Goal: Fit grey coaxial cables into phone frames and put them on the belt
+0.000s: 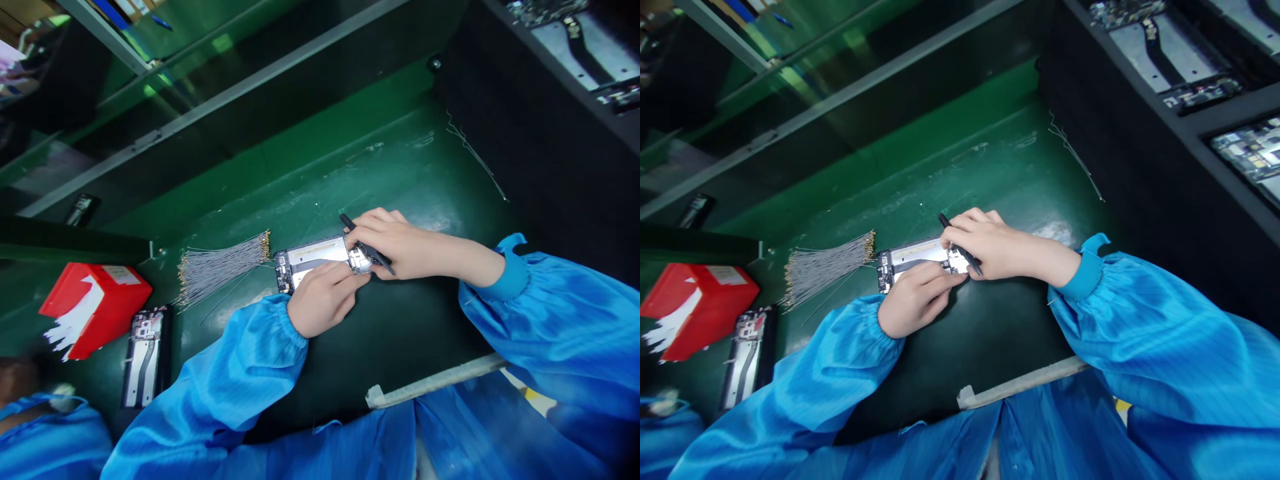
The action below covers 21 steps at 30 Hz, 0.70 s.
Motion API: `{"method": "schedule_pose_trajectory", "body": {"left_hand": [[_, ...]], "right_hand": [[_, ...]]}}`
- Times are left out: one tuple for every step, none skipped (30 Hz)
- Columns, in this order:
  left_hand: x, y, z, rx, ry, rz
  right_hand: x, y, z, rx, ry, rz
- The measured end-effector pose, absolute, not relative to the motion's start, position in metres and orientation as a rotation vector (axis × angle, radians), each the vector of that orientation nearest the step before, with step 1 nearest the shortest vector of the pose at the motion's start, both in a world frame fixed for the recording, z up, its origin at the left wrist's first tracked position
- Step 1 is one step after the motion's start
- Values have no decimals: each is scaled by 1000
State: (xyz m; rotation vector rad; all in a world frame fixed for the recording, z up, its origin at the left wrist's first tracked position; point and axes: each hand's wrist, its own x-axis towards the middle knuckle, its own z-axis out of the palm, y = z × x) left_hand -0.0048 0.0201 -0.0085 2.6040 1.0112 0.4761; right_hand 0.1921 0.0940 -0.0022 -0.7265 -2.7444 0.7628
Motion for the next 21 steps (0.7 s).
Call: {"method": "schedule_pose_trajectory", "body": {"left_hand": [[-9,22,-9,2610,990,482],[-13,23,-9,2602,976,494],[-17,24,-9,2587,967,507],[-20,25,-10,2570,960,519],[-23,26,-11,2560,948,529],[-25,27,-11,2558,938,540],[-26,28,-12,2563,933,550],[-26,28,-13,2571,933,557],[-26,28,-14,2580,937,561],[-26,28,-15,2586,942,563],[-25,28,-16,2590,947,561],[-25,27,-16,2591,952,558],[-24,27,-16,2592,958,554],[-24,27,-16,2592,962,554],[-24,27,-16,2592,962,556],[-24,27,-16,2593,958,562],[-24,27,-16,2595,952,569],[-25,27,-15,2598,946,576],[-25,27,-15,2599,941,582],[-25,27,-15,2600,940,583],[-25,27,-15,2601,941,580]], "right_hand": [[192,94,-2,-724,-2737,779],[193,95,-2,-720,-2730,799],[193,95,-2,-715,-2724,819],[194,96,-2,-711,-2720,835],[195,96,-2,-708,-2718,844],[195,96,-3,-706,-2719,845],[195,97,-3,-708,-2721,840],[195,97,-4,-711,-2724,831],[195,96,-4,-720,-2729,819],[195,96,-4,-729,-2734,806],[194,96,-4,-740,-2742,793],[193,96,-4,-750,-2752,778],[192,96,-3,-758,-2763,764],[191,96,-2,-764,-2774,749],[190,96,-1,-771,-2786,736],[188,96,0,-783,-2798,723],[187,96,1,-799,-2808,711],[185,96,2,-815,-2815,700],[184,96,3,-834,-2822,691],[183,96,4,-851,-2826,686],[182,95,4,-861,-2829,685]]}}
